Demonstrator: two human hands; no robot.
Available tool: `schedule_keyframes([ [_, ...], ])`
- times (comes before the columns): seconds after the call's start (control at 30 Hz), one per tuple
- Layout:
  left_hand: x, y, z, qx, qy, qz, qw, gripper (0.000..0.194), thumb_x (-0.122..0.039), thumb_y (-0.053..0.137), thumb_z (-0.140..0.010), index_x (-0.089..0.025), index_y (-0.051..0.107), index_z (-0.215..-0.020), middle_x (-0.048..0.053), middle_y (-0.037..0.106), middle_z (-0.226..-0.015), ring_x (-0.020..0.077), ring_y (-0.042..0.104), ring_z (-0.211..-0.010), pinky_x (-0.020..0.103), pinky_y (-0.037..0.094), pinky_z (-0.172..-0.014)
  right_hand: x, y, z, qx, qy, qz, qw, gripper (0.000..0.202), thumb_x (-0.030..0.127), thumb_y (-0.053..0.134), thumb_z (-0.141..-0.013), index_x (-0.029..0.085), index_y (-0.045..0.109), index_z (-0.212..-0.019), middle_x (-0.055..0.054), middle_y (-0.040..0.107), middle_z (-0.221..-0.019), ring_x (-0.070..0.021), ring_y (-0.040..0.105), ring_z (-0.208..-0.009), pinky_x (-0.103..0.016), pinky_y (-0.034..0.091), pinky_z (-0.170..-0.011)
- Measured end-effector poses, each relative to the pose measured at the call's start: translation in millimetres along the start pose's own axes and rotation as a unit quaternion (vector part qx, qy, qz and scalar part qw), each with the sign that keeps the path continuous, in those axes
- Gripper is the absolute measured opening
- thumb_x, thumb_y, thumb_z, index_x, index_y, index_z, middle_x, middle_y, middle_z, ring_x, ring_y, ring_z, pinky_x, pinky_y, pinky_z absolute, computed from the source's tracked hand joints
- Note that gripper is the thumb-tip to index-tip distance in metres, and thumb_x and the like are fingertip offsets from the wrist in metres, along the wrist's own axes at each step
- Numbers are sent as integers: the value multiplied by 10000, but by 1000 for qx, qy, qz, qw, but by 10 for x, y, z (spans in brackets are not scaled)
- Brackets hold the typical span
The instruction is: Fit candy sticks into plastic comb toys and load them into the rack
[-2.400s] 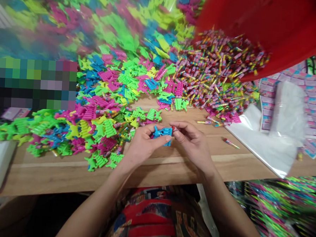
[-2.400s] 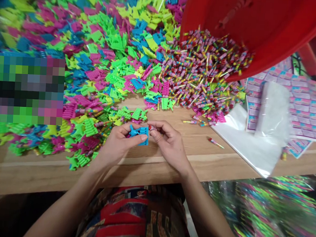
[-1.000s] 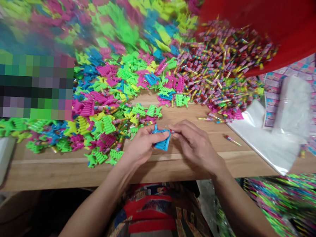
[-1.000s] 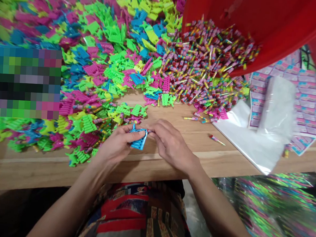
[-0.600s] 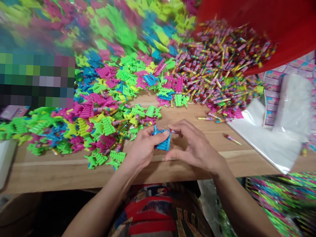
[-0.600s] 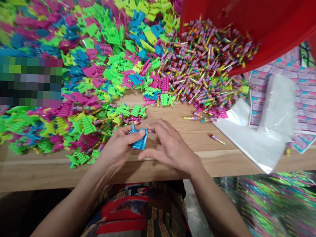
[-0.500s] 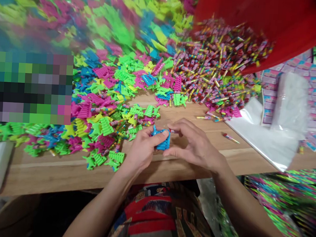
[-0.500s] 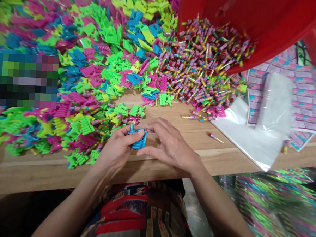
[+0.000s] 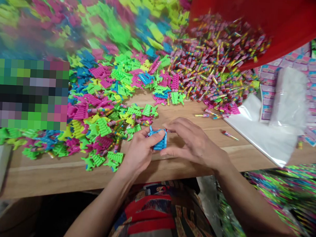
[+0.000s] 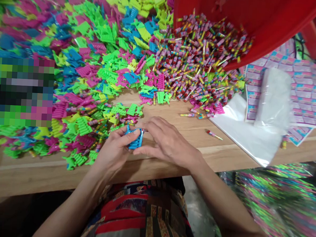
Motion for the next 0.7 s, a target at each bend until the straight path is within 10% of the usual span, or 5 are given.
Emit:
schedule_keyframes([
  [0.7,65,18,24,-21,69,-23,997,338,-394,917,-652,-167,733,-821,-25,669,-739,77,542,-646,205,439,-627,20,20,14,-18,-3,17,1000,440,475,717,-918,219,573,-1246,-103,687,-1047,-267,665,-989,-407,581,-825],
])
Point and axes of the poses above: each hand's wrist, its own z-axis away from the middle knuckle, its own y-axis out of the palm, x = y × z, the point moved 2 cm from there along -z, towards the middle knuckle
